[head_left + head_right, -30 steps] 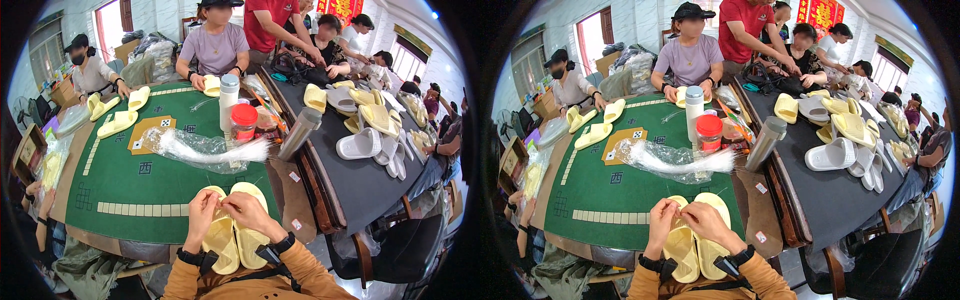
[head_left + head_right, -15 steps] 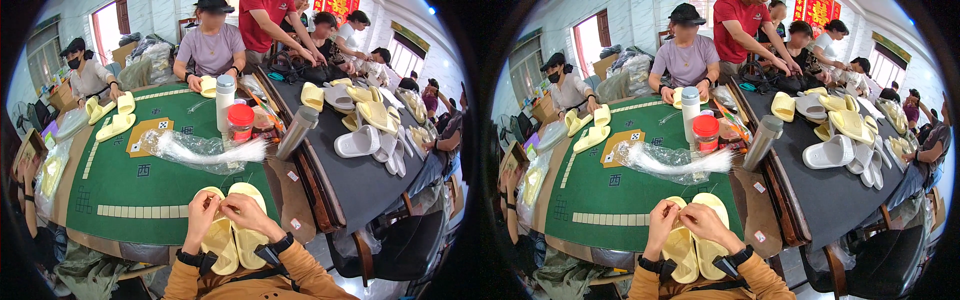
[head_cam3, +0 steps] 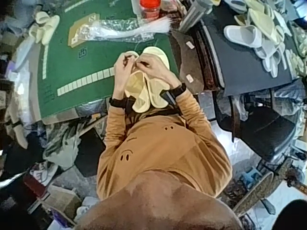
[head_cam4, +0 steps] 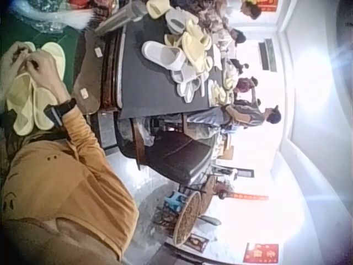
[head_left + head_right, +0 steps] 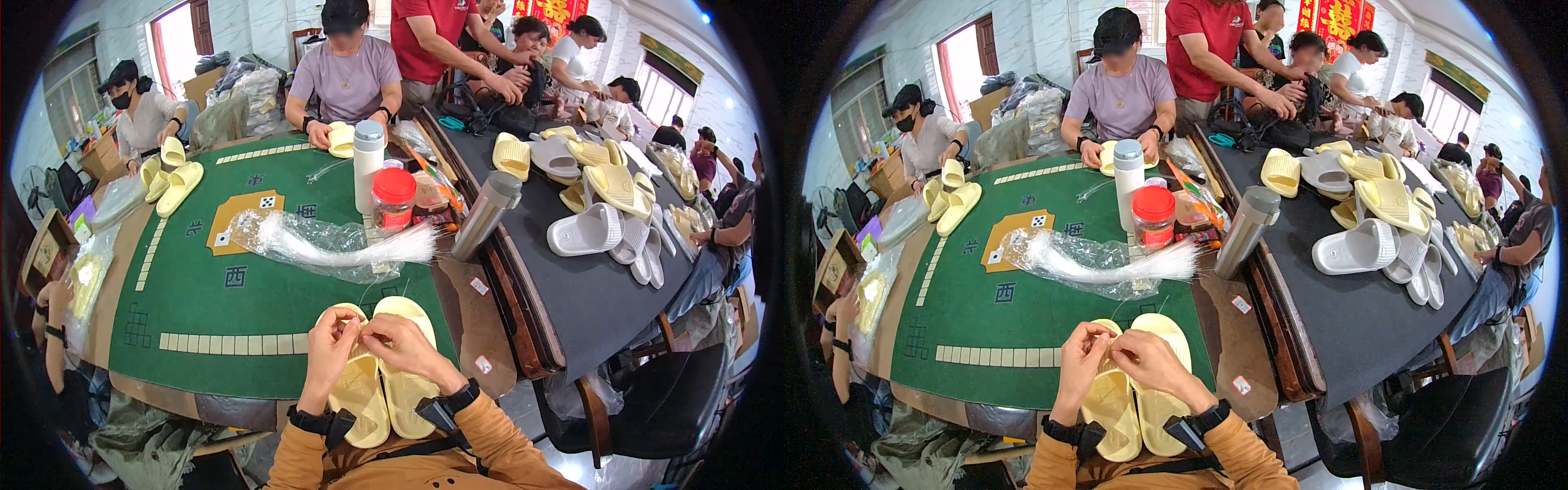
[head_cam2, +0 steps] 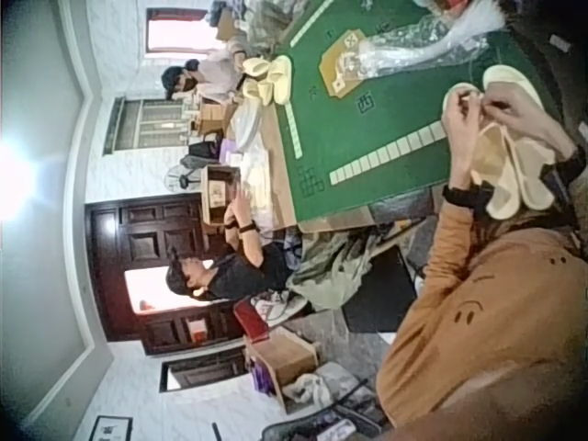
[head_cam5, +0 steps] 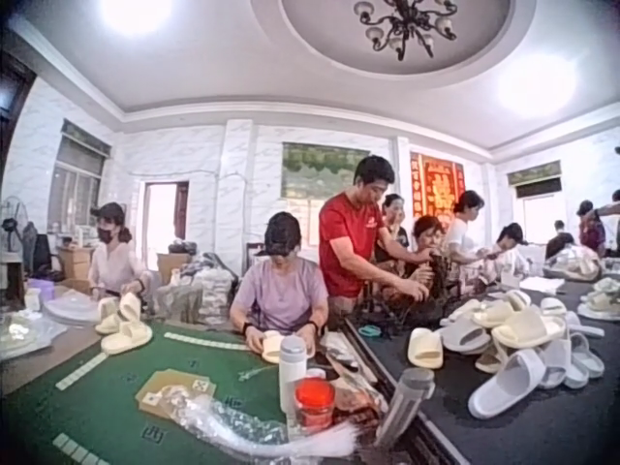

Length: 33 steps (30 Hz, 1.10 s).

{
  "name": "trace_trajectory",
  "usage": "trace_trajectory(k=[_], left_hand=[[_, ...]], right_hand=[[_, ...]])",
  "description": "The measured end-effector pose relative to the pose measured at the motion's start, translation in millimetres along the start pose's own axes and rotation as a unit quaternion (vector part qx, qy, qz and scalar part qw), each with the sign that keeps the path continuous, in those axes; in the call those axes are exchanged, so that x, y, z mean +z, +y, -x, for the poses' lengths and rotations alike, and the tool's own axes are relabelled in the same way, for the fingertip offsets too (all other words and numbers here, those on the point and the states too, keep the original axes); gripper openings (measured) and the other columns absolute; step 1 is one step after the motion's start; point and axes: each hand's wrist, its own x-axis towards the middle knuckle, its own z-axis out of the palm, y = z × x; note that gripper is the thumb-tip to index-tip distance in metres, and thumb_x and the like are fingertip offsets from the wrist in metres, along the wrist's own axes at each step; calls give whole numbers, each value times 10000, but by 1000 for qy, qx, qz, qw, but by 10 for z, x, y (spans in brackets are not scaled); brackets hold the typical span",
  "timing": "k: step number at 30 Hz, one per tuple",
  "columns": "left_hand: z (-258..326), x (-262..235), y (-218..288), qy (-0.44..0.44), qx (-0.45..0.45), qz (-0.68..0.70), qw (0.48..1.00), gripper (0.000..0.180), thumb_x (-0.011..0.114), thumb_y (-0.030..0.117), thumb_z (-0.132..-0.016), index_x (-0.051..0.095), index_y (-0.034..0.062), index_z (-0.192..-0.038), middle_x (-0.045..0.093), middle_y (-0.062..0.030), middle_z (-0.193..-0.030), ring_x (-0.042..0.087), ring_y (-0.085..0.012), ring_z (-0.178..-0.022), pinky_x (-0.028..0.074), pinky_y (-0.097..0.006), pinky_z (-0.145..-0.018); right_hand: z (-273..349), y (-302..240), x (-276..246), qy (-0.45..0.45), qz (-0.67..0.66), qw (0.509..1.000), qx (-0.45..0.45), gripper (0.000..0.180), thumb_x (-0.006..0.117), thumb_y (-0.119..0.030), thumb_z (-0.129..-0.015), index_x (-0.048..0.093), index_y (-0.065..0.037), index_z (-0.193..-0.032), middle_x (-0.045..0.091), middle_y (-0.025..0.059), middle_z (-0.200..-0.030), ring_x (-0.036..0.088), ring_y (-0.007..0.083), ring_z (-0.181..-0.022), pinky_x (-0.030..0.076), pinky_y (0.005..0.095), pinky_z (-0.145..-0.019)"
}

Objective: Thread and assemble components of rubber and foam slippers by hand.

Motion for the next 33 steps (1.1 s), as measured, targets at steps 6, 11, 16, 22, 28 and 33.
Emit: trace_trajectory(k=[6, 11, 16, 22, 28, 33], left_hand=[[-31, -14, -107, -9, 21, 42, 999, 111, 601, 42, -964, 587, -15, -1059, 674, -33, -951, 580, -36, -728, 479, -195, -624], [-3, -7, 12, 2, 13, 41, 999, 258, 602, 46, -963, 582, 24, -1220, 691, -50, -1004, 598, -45, -734, 495, -204, -632], [8, 29, 35, -36, 52, -17, 998, 229, 603, 79, -968, 657, 21, -1182, 693, -41, -953, 588, -55, -740, 486, -210, -645], [32, 1, 44, -31, 33, -85, 995, 178, 609, 96, -961, 689, -2, -1086, 701, -66, -852, 599, -86, -679, 483, -241, -611], [42, -18, 81, -26, 31, -71, 997, 177, 608, 103, -958, 693, -5, -1070, 701, -71, -828, 592, -88, -656, 469, -249, -593], [21, -2, 30, -29, 13, -85, 996, 159, 618, 132, -954, 702, 17, -1025, 657, -38, -744, 532, -77, -604, 425, -258, -554]], right_hand=[[-18, -7, 13, 0, 0, 1000, 4, 90, 658, -94, -870, 643, -11, -902, 608, 105, -793, 601, 259, -724, 476, 362, -641], [-46, -7, 33, 3, -11, 1000, -12, 98, 651, -110, -877, 653, -24, -923, 608, 122, -801, 609, 306, -743, 491, 393, -678], [-12, -90, -57, -13, -12, 999, 40, 95, 641, -70, -873, 673, -9, -937, 616, 128, -813, 618, 272, -729, 490, 363, -649], [-2, -106, -34, 24, 3, 998, 54, 153, 738, -94, -824, 681, -10, -938, 626, 119, -900, 624, 286, -798, 513, 366, -693], [23, -360, -36, 150, 183, 972, 0, 235, 755, -91, -803, 665, -66, -1019, 590, 110, -1122, 574, 325, -1036, 503, 412, -819], [105, -943, -302, 186, 339, 894, -226, 342, 802, -134, -732, 667, -128, -1046, 605, 62, -1117, 572, 258, -1026, 356, 586, -1086]])
